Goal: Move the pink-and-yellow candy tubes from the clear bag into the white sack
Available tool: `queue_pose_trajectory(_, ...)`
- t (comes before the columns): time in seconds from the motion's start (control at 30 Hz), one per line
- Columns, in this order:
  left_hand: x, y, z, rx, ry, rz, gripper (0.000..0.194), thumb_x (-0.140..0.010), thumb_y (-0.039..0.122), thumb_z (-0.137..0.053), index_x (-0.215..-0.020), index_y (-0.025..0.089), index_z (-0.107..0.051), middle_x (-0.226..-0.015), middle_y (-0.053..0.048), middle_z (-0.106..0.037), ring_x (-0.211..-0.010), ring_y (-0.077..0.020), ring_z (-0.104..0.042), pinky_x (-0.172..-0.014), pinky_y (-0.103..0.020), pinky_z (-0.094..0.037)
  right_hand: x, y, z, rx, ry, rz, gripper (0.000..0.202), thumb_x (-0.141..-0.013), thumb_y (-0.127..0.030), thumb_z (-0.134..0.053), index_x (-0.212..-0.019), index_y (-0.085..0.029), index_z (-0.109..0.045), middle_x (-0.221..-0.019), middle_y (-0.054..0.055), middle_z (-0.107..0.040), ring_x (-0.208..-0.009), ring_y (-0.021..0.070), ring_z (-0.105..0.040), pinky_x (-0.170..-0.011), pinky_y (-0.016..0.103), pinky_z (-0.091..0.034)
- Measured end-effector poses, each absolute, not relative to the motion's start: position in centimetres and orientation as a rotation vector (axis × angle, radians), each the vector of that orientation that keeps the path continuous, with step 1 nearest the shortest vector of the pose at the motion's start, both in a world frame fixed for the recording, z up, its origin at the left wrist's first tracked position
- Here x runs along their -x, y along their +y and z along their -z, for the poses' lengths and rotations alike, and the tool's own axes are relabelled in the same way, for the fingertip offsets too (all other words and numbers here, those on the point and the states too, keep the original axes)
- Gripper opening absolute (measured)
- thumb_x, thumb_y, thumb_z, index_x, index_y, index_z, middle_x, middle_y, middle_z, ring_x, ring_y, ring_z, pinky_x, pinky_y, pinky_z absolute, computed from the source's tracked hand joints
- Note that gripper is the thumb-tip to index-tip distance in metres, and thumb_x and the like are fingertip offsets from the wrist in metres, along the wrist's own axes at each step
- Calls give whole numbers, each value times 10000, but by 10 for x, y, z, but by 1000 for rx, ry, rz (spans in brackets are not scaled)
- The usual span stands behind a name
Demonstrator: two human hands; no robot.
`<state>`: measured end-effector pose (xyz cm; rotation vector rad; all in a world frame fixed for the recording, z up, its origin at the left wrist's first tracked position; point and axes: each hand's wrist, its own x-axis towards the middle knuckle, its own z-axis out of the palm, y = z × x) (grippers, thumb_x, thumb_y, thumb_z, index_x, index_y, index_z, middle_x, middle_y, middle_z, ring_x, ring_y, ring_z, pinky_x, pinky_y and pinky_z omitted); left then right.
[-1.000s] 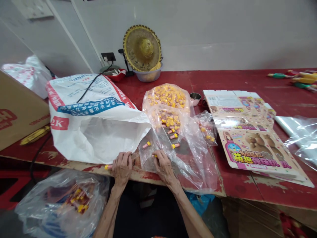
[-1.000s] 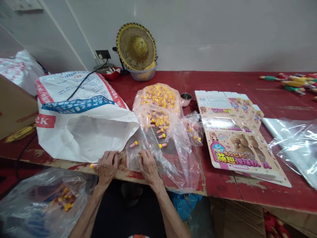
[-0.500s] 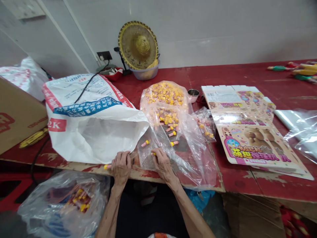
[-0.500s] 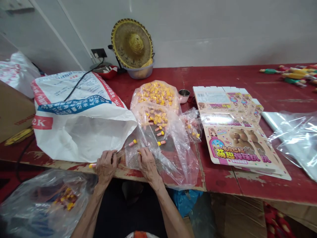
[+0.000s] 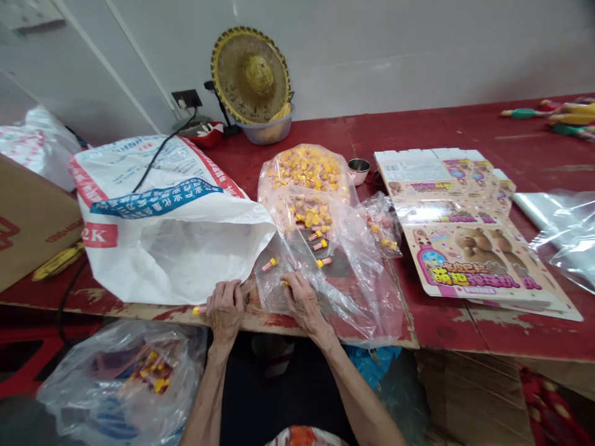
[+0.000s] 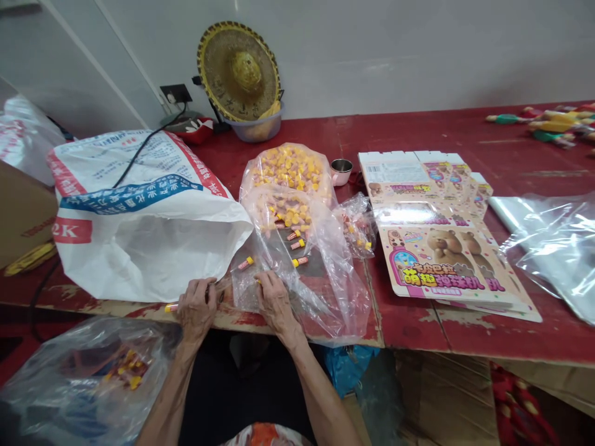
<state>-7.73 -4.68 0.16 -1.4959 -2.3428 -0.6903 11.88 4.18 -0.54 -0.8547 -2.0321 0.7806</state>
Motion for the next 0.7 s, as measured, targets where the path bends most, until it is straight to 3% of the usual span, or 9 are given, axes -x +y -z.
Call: queue_pose_trajectory(0.7, 77, -45, -6, 1452, -2425, 708, 263, -1035, 258, -461, -1041, 198, -717, -1067, -113, -685, -975, -265, -622, -817, -381, -433, -117, 43, 8, 868, -2077, -771, 359, -1023, -71, -432, -1266, -223, -647, -1125, 83, -665, -1027, 249, -637, -923, 379, -526)
